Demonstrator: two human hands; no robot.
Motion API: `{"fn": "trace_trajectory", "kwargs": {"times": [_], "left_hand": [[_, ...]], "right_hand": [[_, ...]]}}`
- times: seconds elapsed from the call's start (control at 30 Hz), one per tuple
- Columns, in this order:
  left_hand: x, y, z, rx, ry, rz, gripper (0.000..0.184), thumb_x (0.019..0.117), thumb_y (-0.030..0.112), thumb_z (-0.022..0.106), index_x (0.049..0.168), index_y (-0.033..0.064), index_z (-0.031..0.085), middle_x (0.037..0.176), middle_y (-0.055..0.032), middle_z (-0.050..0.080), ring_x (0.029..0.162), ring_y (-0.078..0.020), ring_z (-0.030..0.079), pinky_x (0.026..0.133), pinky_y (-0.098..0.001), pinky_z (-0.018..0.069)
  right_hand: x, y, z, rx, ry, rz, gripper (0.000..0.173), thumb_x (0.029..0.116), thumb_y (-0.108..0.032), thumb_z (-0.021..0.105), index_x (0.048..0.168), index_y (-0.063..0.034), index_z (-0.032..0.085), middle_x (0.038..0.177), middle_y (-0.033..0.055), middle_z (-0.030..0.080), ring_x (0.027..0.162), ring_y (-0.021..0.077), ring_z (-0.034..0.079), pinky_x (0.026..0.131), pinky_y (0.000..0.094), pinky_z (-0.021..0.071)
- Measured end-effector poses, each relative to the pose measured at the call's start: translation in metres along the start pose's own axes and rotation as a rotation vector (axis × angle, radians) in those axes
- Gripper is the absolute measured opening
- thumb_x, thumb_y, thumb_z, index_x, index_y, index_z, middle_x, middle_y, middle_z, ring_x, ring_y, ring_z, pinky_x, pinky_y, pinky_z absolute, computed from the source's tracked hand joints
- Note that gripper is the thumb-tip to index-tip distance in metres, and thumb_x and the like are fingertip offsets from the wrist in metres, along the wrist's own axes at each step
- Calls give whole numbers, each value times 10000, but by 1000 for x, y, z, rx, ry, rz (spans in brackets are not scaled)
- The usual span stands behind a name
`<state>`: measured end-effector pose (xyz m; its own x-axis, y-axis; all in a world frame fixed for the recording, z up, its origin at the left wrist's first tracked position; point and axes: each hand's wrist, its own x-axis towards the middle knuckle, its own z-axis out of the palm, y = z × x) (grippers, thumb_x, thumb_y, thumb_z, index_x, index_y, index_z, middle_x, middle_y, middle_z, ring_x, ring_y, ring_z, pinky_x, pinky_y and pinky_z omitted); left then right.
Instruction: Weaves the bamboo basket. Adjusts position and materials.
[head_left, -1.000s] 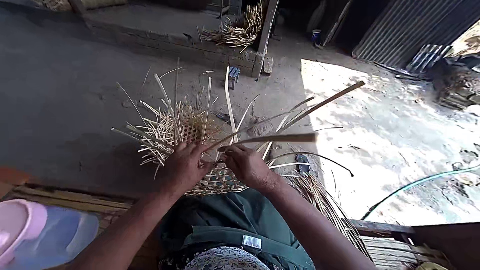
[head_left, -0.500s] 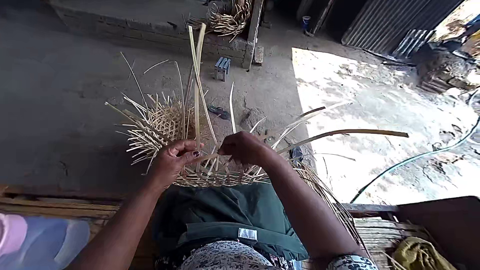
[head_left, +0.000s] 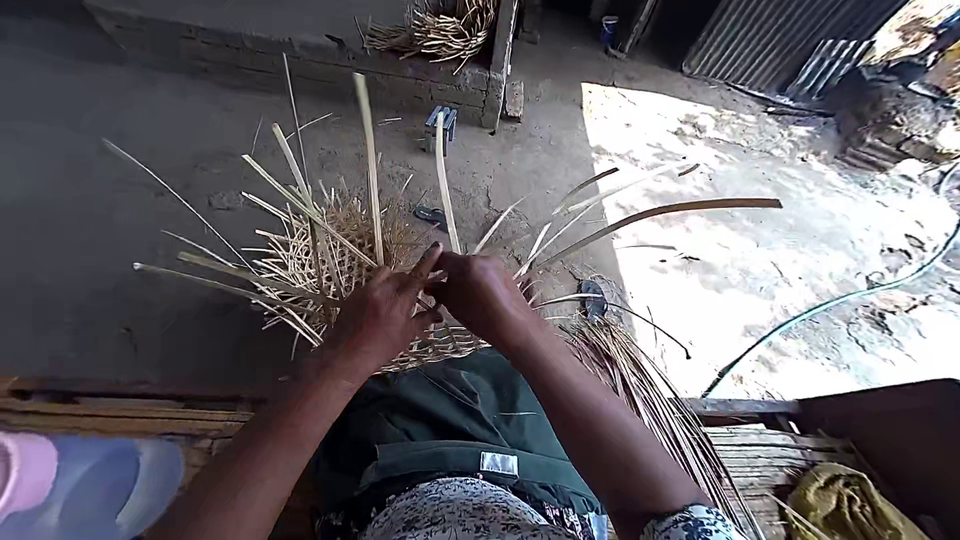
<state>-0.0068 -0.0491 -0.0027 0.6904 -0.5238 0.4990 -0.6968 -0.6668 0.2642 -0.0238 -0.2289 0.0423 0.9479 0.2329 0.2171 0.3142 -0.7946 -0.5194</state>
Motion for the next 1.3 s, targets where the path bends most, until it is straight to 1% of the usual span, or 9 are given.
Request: {"fn": "trace_trajectory", "kwargs": {"times": [0.13, 0.37, 0.53, 0.67, 0.8, 1.0, 1.1, 1.2, 1.3], "left_hand": [[11, -15, -16, -78, -122, -273, 570, 837, 318, 856, 1321, 72, 681, 1103, -187, 713, 1040, -391, 657, 881, -608, 525], [-4, -21, -12, -255, -8, -462, 413, 788, 247, 892, 1095, 69, 679, 968, -104, 673, 825, -255, 607, 740, -500, 502], [-15, -34, -6, -473, 10, -537, 312, 767, 170, 866, 975, 107, 642, 863, -61, 598, 750, -203, 555, 683, -444, 489], [-19, -40, -1, -528, 94, -516, 228, 806, 79, 793, 982, 94, 649, 894, -56, 617, 760, -180, 562, 680, -409, 490], [-18, -42, 1, -272, 110, -372, 228, 927, 118, 643, 1141, 87, 718, 979, -88, 693, 900, -262, 622, 773, -493, 507], [-17, -17, -1, 86, 93, -154, 239, 928, 103, 596, 1078, 66, 778, 906, -173, 700, 908, -424, 658, 715, -567, 537], [-18, -13, -6, -165, 71, -263, 253, 883, 90, 687, 1119, 105, 776, 972, -86, 707, 907, -270, 648, 778, -483, 540], [-18, -21, -20, -639, -15, -532, 480, 922, 73, 694, 1383, 174, 607, 905, 3, 709, 717, -105, 623, 671, -325, 537], [-20, -20, -21, -883, 26, -591, 255, 919, 3, 694, 1167, 60, 702, 875, -34, 705, 761, -113, 683, 746, -304, 604]], "right_hand": [[-12, 2, 19, -213, 222, 63, 181, 986, -165, 646, 1094, -85, 769, 934, 128, 709, 734, 305, 707, 603, 509, 578], [-3, -11, 28, -204, 76, 157, 171, 971, -205, 688, 1080, -90, 752, 986, 127, 701, 823, 314, 708, 651, 518, 570], [12, 0, 21, 89, -80, 124, 321, 998, -355, 670, 919, -46, 704, 780, 124, 675, 752, 308, 676, 674, 558, 540], [11, 14, 28, 378, -136, 114, 341, 1086, -257, 448, 983, -35, 685, 710, 72, 632, 629, 198, 622, 611, 417, 525], [3, 35, 36, 715, -95, -78, 291, 1043, -177, 449, 1096, 0, 674, 836, 61, 715, 712, 116, 684, 691, 316, 597], [-13, 12, 35, -152, 167, -261, 332, 997, -133, 627, 1308, -33, 687, 958, 152, 662, 769, 286, 685, 635, 428, 592], [-13, 10, 25, -159, 31, -122, 203, 1018, -174, 616, 1122, -54, 742, 958, 140, 675, 786, 294, 700, 666, 475, 597], [-10, 21, 14, 42, -53, -180, 139, 986, -153, 659, 998, -62, 763, 914, 92, 719, 798, 241, 707, 723, 477, 598], [-9, 21, 12, 143, -124, -159, 208, 1009, -215, 647, 932, -51, 750, 826, 71, 712, 723, 197, 677, 697, 449, 572]]}}
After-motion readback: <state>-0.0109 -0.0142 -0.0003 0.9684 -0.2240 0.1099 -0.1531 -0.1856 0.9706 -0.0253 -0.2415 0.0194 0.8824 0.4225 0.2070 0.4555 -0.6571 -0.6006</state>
